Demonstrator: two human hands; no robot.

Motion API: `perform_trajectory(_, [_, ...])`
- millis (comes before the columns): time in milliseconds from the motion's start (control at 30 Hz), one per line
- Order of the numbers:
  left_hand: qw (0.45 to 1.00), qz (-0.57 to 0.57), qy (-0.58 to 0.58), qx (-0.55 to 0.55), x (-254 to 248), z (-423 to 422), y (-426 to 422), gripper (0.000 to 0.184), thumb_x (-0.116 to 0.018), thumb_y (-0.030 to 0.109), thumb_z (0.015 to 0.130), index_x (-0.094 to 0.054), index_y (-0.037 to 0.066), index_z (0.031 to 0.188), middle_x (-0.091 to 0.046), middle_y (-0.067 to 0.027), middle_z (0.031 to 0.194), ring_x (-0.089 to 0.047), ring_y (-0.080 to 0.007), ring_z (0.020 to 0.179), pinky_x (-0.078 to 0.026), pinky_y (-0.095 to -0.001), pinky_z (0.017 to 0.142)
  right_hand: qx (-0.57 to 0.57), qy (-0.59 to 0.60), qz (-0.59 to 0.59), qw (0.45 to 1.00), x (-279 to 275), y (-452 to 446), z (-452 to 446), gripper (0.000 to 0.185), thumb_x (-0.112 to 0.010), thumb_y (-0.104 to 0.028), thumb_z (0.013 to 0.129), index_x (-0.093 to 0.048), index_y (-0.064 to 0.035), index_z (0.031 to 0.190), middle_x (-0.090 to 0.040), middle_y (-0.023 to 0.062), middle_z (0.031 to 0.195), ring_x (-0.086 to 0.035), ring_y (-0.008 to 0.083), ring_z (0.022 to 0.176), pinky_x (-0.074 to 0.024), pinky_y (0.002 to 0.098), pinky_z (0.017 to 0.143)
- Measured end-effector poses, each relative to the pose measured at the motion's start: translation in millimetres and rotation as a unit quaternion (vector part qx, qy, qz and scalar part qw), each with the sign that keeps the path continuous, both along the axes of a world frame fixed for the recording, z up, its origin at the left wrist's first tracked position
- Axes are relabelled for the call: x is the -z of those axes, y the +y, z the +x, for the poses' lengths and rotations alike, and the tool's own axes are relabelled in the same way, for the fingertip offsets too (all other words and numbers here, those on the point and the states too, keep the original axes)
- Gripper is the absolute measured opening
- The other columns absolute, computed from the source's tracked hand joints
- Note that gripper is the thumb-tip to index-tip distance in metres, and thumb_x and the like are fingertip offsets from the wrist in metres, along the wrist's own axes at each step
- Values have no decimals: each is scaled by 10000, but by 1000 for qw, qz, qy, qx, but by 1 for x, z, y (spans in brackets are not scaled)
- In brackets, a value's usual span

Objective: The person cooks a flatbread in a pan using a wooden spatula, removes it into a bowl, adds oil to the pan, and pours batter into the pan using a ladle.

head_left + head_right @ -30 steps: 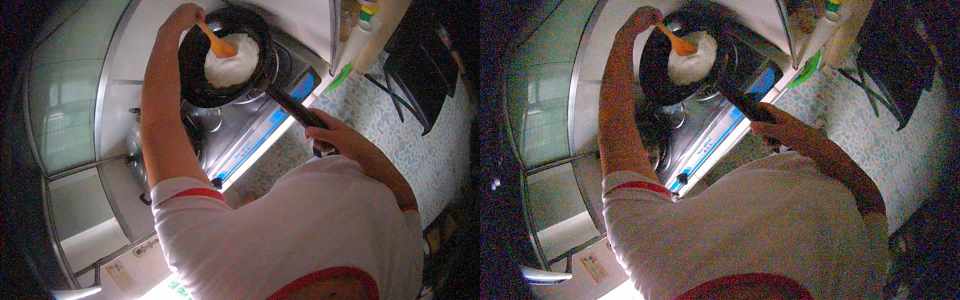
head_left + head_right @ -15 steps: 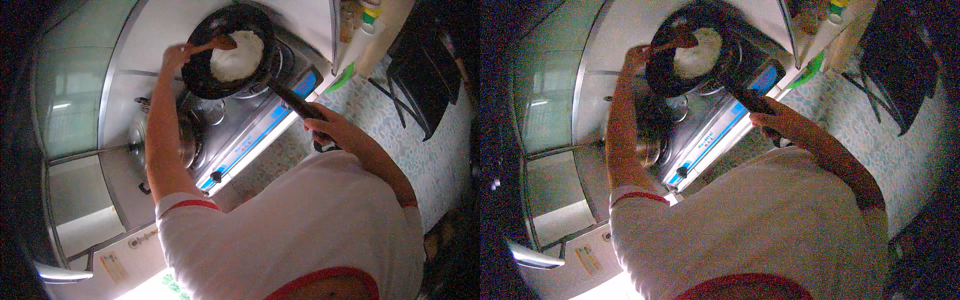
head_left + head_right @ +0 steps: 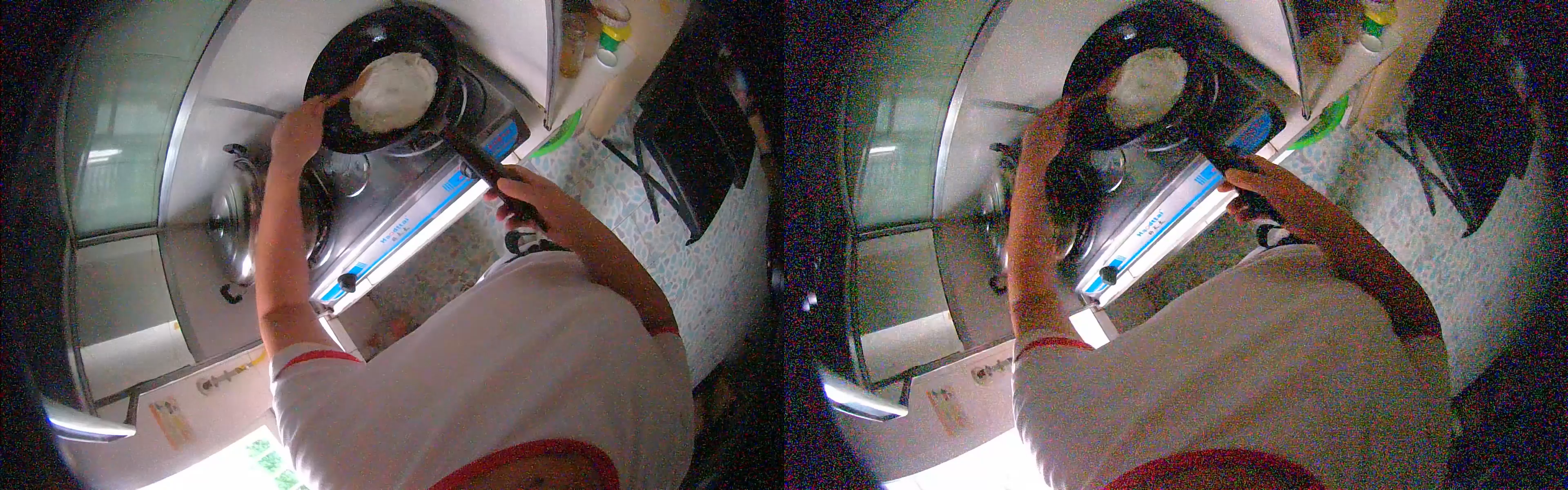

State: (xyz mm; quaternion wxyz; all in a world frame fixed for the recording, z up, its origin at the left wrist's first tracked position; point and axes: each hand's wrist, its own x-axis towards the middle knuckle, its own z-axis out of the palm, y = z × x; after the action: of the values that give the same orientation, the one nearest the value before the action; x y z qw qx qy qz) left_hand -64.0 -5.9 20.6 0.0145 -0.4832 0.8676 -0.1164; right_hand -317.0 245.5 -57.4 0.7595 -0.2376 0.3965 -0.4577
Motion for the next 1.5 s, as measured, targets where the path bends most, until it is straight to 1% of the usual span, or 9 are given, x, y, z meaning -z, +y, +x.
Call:
perform_trajectory(100, [991,-69,-27,112,52,-3,-37,235,-432,175,794,-529,59,975,-595,-167,826,-586,-309,759,-480,-406,629,8,-11,7,1000,2,-2,1,402,-489,-296,813,-387,-54,1118,-517,48,885,-467,61,635,-409,166,475])
perform_trajectory(267, [978,47,-199,43,53,-63,28,256,-361,169,819,-519,67,992,-579,-166,891,-576,-310,798,-489,-383,632,11,-35,-9,999,8,-1,2,379,-481,-281,817,-395,-50,1106,-518,38,867,-439,46,604,-375,142,443])
perform_trajectory(467, [976,12,-56,208,17,-30,42,236,-376,148,802,-554,47,921,-592,-163,822,-581,-314,764,-477,-403,670,-22,1,3,1000,13,-2,-1,356,-477,-273,820,-402,-54,1090,-514,31,858,-432,42,593,-358,139,430])
perform_trajectory(700, [996,1,-52,68,70,-37,-44,296,-314,200,837,-553,66,952,-581,-174,864,-561,-327,817,-459,-402,714,4,-25,-6,1000,10,-1,1,344,-474,-269,821,-407,-49,1077,-511,30,849,-434,43,584,-351,144,416])
perform_trajectory(900, [989,89,-64,96,38,-22,20,281,-344,193,830,-562,107,987,-580,-176,855,-554,-330,810,-437,-425,726,2,-24,2,1000,3,-2,1,328,-471,-260,824,-407,-51,1068,-504,28,836,-437,45,584,-352,152,415])
perform_trajectory(1167, [993,29,-42,-103,-27,26,52,270,-374,225,837,-567,126,998,-562,-168,921,-536,-337,843,-428,-414,711,14,-33,33,999,0,-3,2,306,-469,-232,828,-398,-58,1070,-496,33,835,-443,61,582,-357,163,417])
perform_trajectory(1267, [995,13,55,-82,-24,22,62,270,-387,239,840,-569,97,979,-566,-166,906,-533,-342,850,-424,-408,716,-2,-52,18,998,4,-5,1,303,-473,-231,826,-399,-64,1068,-497,37,842,-445,61,583,-359,165,421])
perform_trajectory(1333, [985,-21,169,38,2,41,51,274,-401,242,840,-564,70,977,-569,-173,874,-525,-357,853,-421,-410,709,-5,-51,9,999,10,-6,1,299,-474,-231,825,-400,-64,1063,-498,39,842,-444,60,583,-360,167,424])
perform_trajectory(1500, [937,111,320,-85,24,50,53,282,-429,273,848,-562,24,857,-540,-88,649,-513,-203,562,-389,-304,494,-1,-49,18,999,7,-5,1,293,-473,-235,825,-404,-61,1050,-496,38,845,-441,56,586,-357,172,425])
